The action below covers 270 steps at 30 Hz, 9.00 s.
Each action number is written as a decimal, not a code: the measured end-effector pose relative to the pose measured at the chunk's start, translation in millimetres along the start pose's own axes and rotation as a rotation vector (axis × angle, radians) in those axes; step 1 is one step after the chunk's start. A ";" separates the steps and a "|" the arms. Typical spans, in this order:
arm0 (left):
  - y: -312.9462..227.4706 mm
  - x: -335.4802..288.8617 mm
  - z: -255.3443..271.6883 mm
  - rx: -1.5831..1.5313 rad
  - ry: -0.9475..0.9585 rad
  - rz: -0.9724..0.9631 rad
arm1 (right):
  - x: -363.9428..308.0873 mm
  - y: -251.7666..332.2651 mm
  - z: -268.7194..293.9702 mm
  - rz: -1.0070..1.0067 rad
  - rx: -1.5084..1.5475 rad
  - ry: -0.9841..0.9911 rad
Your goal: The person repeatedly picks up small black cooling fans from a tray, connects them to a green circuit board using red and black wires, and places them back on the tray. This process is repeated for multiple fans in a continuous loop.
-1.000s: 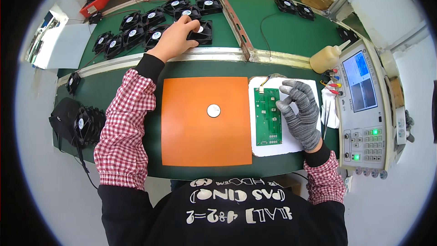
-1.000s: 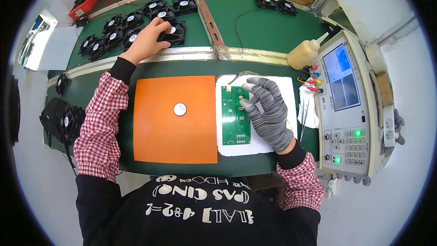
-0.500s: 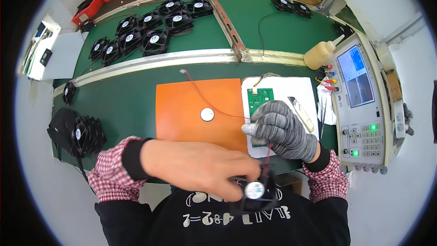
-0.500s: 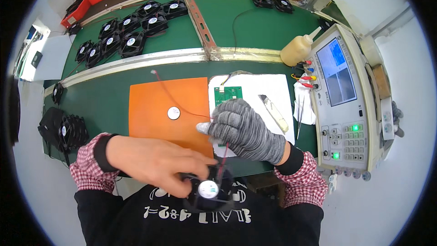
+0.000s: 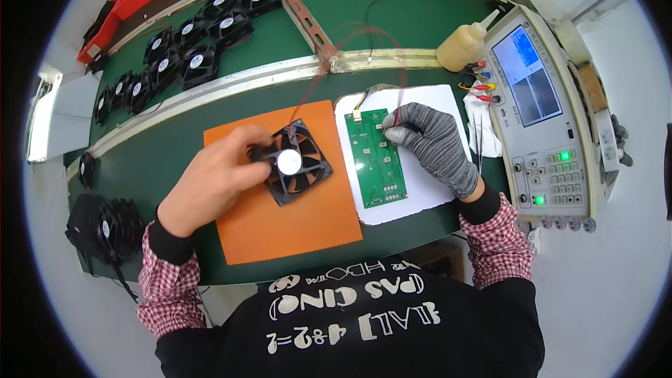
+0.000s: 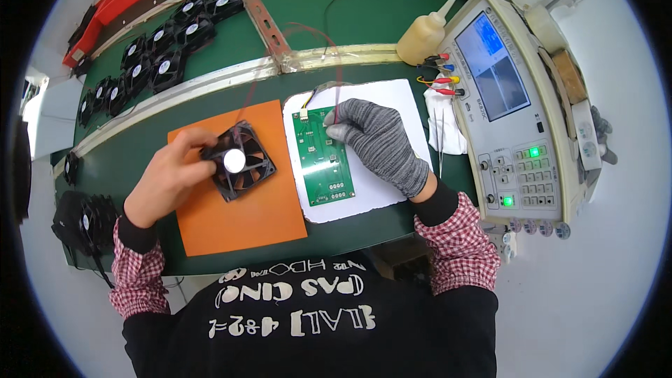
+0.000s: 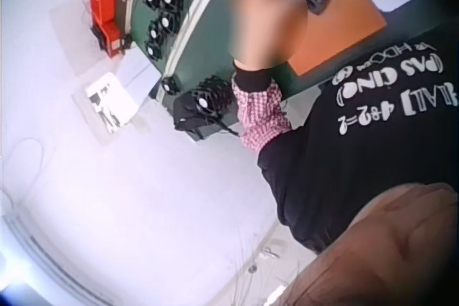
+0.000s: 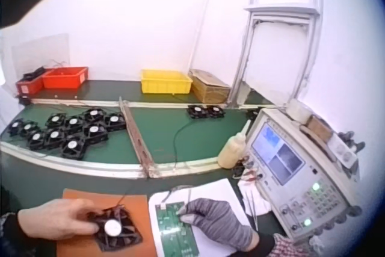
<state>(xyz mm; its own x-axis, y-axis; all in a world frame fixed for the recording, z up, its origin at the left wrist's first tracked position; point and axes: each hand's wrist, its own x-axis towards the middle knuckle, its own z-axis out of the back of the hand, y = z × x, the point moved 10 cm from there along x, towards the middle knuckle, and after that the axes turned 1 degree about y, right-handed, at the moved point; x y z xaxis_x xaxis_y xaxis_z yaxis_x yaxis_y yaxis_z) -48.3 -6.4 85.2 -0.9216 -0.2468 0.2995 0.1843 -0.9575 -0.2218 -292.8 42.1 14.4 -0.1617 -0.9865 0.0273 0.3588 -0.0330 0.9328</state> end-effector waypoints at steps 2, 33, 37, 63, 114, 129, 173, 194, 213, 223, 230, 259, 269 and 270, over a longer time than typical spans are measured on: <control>9.8 5.4 -1.0 -0.111 -0.091 0.090 | -3.1 10.8 -1.2 0.198 -0.138 0.005; -70.9 -10.0 55.4 -0.901 -0.266 -0.013 | -11.1 25.0 -21.9 0.477 -0.323 0.115; -103.2 -31.2 75.8 0.292 -0.464 -0.171 | -11.5 32.6 -20.4 0.522 -0.337 0.098; -87.6 -14.4 -14.6 0.541 -0.194 -0.530 | -52.2 86.7 -39.9 0.782 -0.444 0.096; -42.2 72.9 56.7 0.190 -0.559 -0.161 | -13.6 25.5 -7.5 0.484 -0.219 0.043; -63.8 40.8 20.8 -0.179 -0.355 -0.428 | -32.6 79.4 -1.4 0.652 -0.192 -0.153; -67.4 -10.1 46.8 -1.403 -0.097 0.112 | -4.6 16.7 -14.9 0.365 -0.217 0.094; 151.5 24.0 14.3 0.510 -0.259 0.448 | -12.7 12.0 20.0 0.325 0.012 -0.193; 4.2 -11.8 48.8 0.501 -0.175 0.055 | -8.6 43.5 9.0 0.397 -0.559 -0.014; 24.9 -10.9 -5.4 -0.320 -0.224 0.317 | -8.4 15.4 -11.0 0.281 -0.276 0.042; -9.2 12.6 -34.9 -0.114 -0.019 0.333 | -7.0 19.3 -18.5 0.308 -0.321 0.103; 60.5 126.3 32.0 0.177 -0.672 0.054 | -14.4 21.9 5.8 0.380 -0.185 -0.126; 75.4 100.7 -2.7 0.070 -0.373 0.044 | -22.7 34.5 30.6 0.533 -0.210 -0.320; 32.7 91.8 3.6 -0.027 -0.329 -0.088 | -23.1 42.2 26.8 0.534 -0.109 -0.298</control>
<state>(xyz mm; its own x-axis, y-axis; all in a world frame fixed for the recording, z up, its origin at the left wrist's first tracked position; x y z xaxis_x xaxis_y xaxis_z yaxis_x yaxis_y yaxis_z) -125.6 -60.9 108.8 -0.7732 -0.2027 0.6009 0.0960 -0.9740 -0.2050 -298.5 67.7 62.8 -0.1778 -0.7846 0.5940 0.5503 0.4211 0.7210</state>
